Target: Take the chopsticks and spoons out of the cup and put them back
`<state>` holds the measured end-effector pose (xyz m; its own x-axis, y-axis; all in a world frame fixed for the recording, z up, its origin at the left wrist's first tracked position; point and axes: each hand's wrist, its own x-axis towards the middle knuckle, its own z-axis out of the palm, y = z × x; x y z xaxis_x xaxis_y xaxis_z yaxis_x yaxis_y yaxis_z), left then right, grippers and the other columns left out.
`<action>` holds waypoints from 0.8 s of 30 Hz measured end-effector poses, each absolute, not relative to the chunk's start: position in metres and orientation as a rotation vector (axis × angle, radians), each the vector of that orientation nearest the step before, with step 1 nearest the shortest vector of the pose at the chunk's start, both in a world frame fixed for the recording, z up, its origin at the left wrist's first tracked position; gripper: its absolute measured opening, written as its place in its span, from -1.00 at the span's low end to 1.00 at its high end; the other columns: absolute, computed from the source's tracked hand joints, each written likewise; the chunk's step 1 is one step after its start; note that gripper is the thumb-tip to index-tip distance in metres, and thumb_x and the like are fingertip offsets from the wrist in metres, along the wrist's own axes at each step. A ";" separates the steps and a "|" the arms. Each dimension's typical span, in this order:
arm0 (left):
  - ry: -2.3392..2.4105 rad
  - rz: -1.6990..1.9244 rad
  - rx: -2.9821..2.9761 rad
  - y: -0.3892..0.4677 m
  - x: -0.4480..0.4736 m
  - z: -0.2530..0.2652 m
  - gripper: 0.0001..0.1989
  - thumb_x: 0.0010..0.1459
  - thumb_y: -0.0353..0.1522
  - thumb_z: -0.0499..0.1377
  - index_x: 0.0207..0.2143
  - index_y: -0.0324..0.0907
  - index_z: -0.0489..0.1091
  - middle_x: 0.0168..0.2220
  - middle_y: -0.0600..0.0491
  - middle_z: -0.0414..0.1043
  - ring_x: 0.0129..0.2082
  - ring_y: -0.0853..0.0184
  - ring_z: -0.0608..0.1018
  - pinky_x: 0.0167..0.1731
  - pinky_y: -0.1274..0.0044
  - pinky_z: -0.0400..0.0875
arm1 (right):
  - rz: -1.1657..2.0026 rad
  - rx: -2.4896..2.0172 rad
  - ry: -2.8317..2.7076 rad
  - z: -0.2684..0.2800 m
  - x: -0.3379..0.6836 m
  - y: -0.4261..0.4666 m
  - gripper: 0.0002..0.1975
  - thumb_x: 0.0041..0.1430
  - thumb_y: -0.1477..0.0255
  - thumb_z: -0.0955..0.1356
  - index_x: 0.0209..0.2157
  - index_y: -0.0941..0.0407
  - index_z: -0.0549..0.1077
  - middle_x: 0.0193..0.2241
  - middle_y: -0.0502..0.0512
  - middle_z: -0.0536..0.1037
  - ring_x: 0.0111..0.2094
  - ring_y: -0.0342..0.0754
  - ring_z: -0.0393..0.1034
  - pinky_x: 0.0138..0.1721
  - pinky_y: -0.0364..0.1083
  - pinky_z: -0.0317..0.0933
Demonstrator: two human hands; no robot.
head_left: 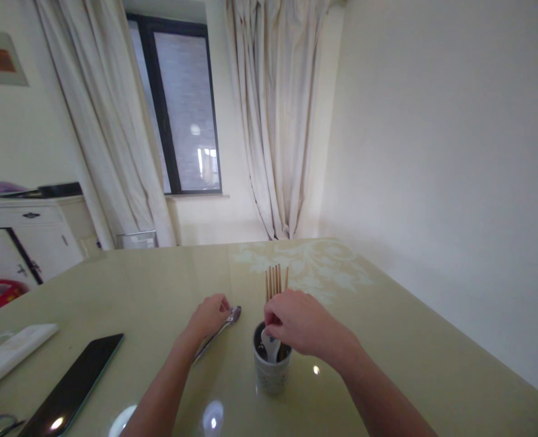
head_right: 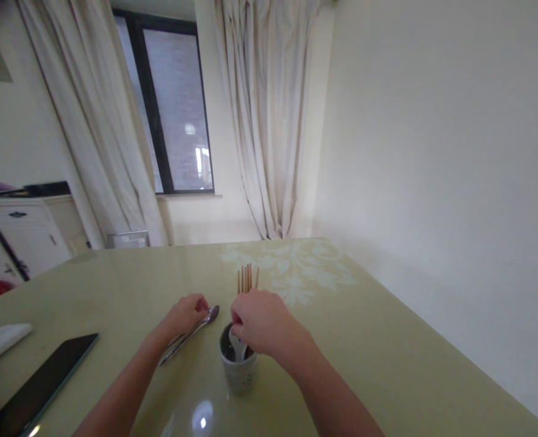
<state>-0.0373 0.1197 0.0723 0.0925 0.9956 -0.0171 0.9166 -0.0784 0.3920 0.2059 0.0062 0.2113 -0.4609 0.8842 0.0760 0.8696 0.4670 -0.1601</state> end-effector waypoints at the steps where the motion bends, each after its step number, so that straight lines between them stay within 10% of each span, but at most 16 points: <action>1: 1.884 0.385 2.075 0.120 -0.038 0.074 -0.89 0.15 -0.37 0.22 -0.29 -0.17 0.54 -0.22 -0.06 0.67 -0.21 0.22 0.64 -0.29 0.53 0.32 | 0.152 -1.546 -2.547 0.213 0.206 0.006 -0.92 0.19 0.42 0.48 -0.34 0.05 0.70 -0.37 0.11 0.72 -0.31 0.04 0.58 -0.37 -0.11 0.17; 13: 1.379 0.973 1.976 0.100 -0.047 0.149 -0.66 0.13 -0.08 0.26 -0.36 -0.19 0.53 -0.44 0.05 0.59 -0.42 0.31 0.55 -0.39 0.53 0.36 | 0.052 -1.441 -2.271 0.225 0.213 0.012 -0.73 0.42 0.34 0.37 -0.35 0.09 0.63 -0.37 0.09 0.68 -0.32 -0.04 0.52 -0.30 -0.11 0.14; 24: 1.070 1.410 2.093 0.024 0.004 0.224 -0.94 0.19 -0.35 0.30 -0.30 -0.16 0.55 -0.36 0.10 0.61 -0.37 0.39 0.59 -0.29 0.57 0.48 | 0.258 -0.896 -1.799 0.227 0.205 0.004 -0.99 0.34 0.46 0.44 -0.23 0.08 0.54 -0.40 -0.04 0.63 -0.41 -0.14 0.51 -0.34 -0.18 0.31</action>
<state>0.0038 0.0244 0.2237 0.1991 0.7732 0.6021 0.3723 -0.6280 0.6834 0.2052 0.0039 0.2268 -0.1579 0.6795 0.7165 0.4508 0.6952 -0.5599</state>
